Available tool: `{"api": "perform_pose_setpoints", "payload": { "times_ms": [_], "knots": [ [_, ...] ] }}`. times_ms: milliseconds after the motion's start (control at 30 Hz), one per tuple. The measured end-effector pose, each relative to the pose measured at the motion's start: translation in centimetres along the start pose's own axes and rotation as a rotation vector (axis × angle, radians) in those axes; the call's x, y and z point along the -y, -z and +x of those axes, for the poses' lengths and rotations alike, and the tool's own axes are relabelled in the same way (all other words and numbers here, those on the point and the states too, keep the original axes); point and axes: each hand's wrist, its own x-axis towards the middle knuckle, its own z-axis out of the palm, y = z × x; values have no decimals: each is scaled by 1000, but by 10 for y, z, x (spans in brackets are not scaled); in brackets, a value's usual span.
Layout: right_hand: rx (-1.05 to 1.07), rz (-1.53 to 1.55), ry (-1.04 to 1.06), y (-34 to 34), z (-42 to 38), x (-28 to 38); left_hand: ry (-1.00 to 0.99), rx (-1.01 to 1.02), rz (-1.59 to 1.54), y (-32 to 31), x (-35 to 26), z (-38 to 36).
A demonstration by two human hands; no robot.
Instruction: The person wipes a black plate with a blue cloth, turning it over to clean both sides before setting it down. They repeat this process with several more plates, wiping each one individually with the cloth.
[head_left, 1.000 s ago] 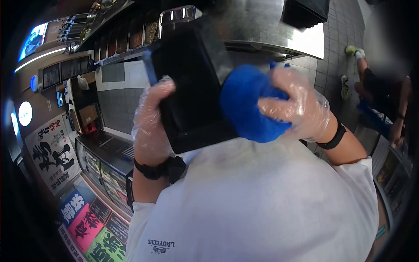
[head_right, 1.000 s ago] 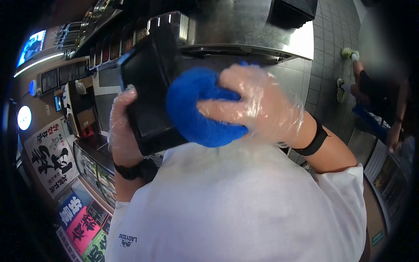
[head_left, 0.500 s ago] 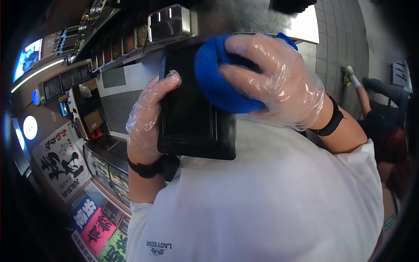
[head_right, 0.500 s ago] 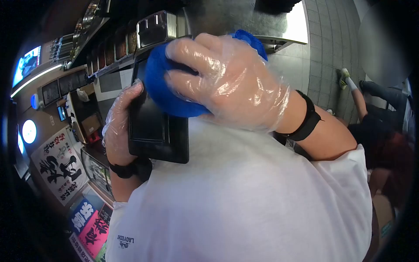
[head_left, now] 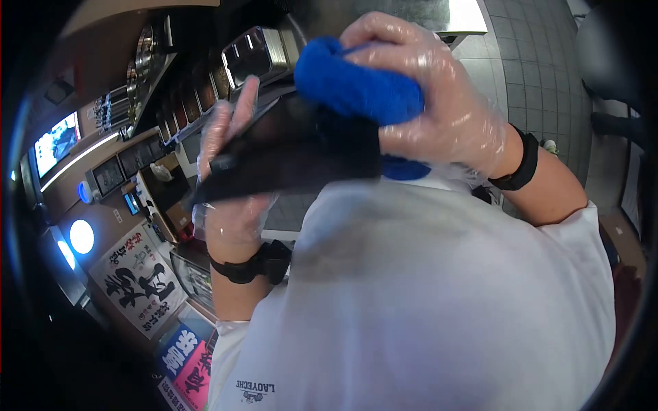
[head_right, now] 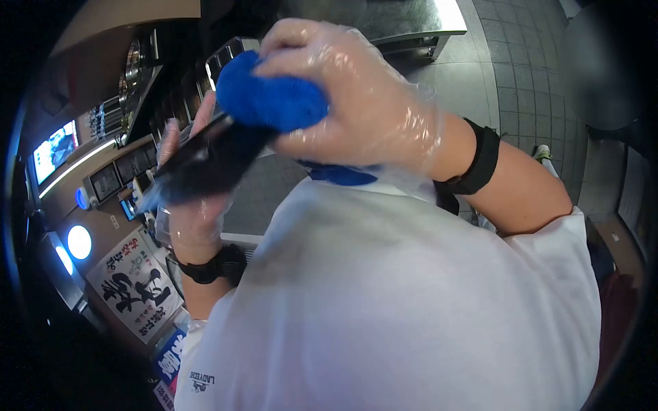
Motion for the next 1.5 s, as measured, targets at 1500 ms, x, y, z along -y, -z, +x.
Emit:
{"api": "perform_pose_setpoints", "payload": {
  "times_ms": [1500],
  "knots": [
    [471,-341,234,-234,154,123,-1434,144,1181,238,-82,4]
  ]
}}
